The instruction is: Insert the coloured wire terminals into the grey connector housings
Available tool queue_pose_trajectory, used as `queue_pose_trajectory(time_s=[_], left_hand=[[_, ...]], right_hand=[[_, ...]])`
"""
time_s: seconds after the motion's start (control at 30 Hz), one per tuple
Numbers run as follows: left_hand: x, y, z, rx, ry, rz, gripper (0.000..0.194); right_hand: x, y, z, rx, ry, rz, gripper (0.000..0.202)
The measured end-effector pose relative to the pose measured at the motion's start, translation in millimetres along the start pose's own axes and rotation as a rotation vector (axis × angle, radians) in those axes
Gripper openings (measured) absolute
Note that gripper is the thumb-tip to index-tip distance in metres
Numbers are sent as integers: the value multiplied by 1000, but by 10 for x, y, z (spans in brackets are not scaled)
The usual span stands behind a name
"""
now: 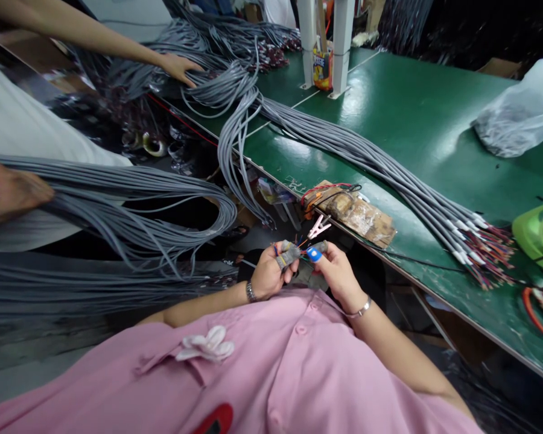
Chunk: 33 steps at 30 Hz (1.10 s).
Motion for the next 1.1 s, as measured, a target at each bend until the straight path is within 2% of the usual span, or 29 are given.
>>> queue_pose_trajectory(time_s=[0.1,0.3,0.43,0.6,0.7,0.77,0.87,0.93,1.1], left_hand=[[7,9,1,7,-1,2,34],[-2,-1,11,-29,7,-22,34],[-28,-3,22,-61,45,-22,35],[-46,12,-15,-109,87,68,34],[-23,-9,-24,-186,100,170,35],[3,-38,-13,-249,123,238,32],[36,-94,8,-320,180,286,26],[53,-130,14,-343,219,291,23],[93,-186,12,-373,275,279,23]], right_hand=[[37,10,-8,-1,-39,-22,27],[135,36,-125,91,-102,66,29],[103,-6,-158,99,-83,136,28],[-116,-217,-88,71,-270,115,43],[-138,-337,13,38,-240,132,49],[-122,-382,84,-40,-154,95,45],[-146,-406,154,-213,-20,-114,41],[-149,-430,149,-261,-16,-194,46],[-27,-556,98,-105,-303,-17,49]])
Point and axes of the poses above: each hand's wrist, its own y-axis away from the middle knuckle, its own x-axis out of the palm, z = x × y, the point moved 5 cm from there along -y, towards the middle knuckle, and after that the axes turned 11 degrees about x, right-handed, at the moved point
